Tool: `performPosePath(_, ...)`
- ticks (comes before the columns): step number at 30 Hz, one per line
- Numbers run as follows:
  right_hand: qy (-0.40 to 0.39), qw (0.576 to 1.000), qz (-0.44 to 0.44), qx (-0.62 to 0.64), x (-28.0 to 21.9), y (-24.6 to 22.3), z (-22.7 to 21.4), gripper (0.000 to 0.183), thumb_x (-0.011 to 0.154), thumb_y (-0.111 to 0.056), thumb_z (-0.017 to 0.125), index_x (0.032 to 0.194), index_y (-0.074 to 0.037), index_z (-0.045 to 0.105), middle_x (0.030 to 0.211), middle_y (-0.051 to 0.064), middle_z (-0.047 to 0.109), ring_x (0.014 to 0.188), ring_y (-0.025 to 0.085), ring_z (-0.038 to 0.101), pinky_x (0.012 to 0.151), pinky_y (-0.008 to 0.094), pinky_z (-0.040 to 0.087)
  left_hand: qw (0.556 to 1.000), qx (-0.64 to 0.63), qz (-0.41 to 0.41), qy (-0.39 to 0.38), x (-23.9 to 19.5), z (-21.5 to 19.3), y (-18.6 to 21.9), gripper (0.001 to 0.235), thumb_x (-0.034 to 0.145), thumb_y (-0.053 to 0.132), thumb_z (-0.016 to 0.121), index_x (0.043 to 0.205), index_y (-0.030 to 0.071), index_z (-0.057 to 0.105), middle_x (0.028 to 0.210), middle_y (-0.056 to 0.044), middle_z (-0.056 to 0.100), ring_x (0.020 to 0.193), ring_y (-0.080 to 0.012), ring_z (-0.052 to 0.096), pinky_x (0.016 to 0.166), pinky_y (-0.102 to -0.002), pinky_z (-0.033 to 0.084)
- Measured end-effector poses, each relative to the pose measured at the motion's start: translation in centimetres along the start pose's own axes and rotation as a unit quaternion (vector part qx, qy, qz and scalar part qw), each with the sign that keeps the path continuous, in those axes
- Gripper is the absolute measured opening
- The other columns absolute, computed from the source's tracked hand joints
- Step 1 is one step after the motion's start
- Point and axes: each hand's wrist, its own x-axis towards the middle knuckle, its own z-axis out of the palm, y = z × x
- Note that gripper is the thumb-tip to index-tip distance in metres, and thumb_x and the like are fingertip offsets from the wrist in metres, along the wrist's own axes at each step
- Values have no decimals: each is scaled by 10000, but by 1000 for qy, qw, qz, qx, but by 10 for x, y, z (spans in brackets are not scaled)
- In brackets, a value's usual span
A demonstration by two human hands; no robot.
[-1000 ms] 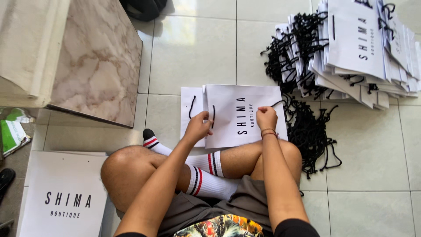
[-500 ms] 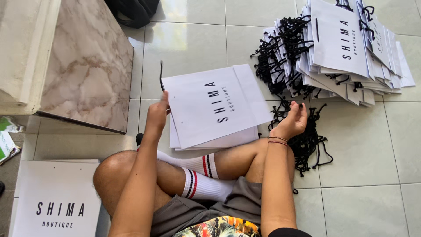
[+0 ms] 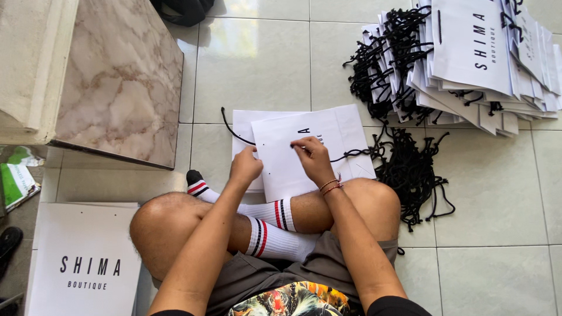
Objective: The person sits on the floor and repeatedly threads black drawstrings through the holes of white paper shopping bags labeled 'SHIMA BOUTIQUE'. They pull the strings through and adjust them, then place the finished bags into a growing stack.
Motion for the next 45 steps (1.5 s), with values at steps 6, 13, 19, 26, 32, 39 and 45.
performPosePath(6,-87,994,61,21,-7,-18,6,223,927,-92,933,1104,-205,856,988,-24,849,852,128,785,733,262,611,974,-199,67,-90,-66,-51,78,591,1113,593,683,1510,162,761,1260,-189,848,1144,-353,847,1005,-526,667)
performPosePath(13,-95,994,60,9,-9,-29,8,133,967,-152,889,1084,-153,824,822,104,789,731,233,751,680,336,597,883,-431,10,-184,-81,-51,91,600,930,142,953,1442,-86,738,1072,-229,871,906,-210,859,849,-300,722)
performPosePath(19,-82,993,75,28,-9,-32,5,169,909,-97,929,1026,-140,816,774,92,756,660,187,669,641,317,568,873,-458,-7,-168,-77,-54,83,432,910,146,976,1286,-24,849,1105,-217,877,985,-254,852,930,-382,717)
performPosePath(26,-114,991,74,4,-5,-41,0,118,949,-144,904,1063,-146,872,908,96,814,773,207,681,766,369,628,859,-488,-6,-154,-65,-50,74,485,902,21,924,1347,-43,742,1073,-235,862,943,-335,873,899,-467,734)
performPosePath(32,-117,990,73,-5,-7,-51,-4,91,949,-182,926,1040,-194,927,967,36,844,923,182,768,871,377,652,869,-471,-2,-151,-66,-55,75,654,842,-55,889,1426,-36,596,1045,-250,862,888,-345,881,850,-463,746)
performPosePath(39,-154,986,30,-63,-6,-52,-5,49,1013,-161,841,1027,-147,887,988,60,823,977,253,805,871,397,652,879,-433,-6,-198,-72,-67,79,456,897,15,876,1319,-43,713,1056,-233,861,929,-312,875,882,-442,731)
performPosePath(45,-177,962,186,91,-10,1,16,160,1098,-241,687,1049,-116,775,881,-19,624,926,163,613,846,363,553,994,-68,79,-12,-35,-23,43,690,1002,209,821,1629,25,603,1503,-291,648,1493,-471,635,1258,-567,522)
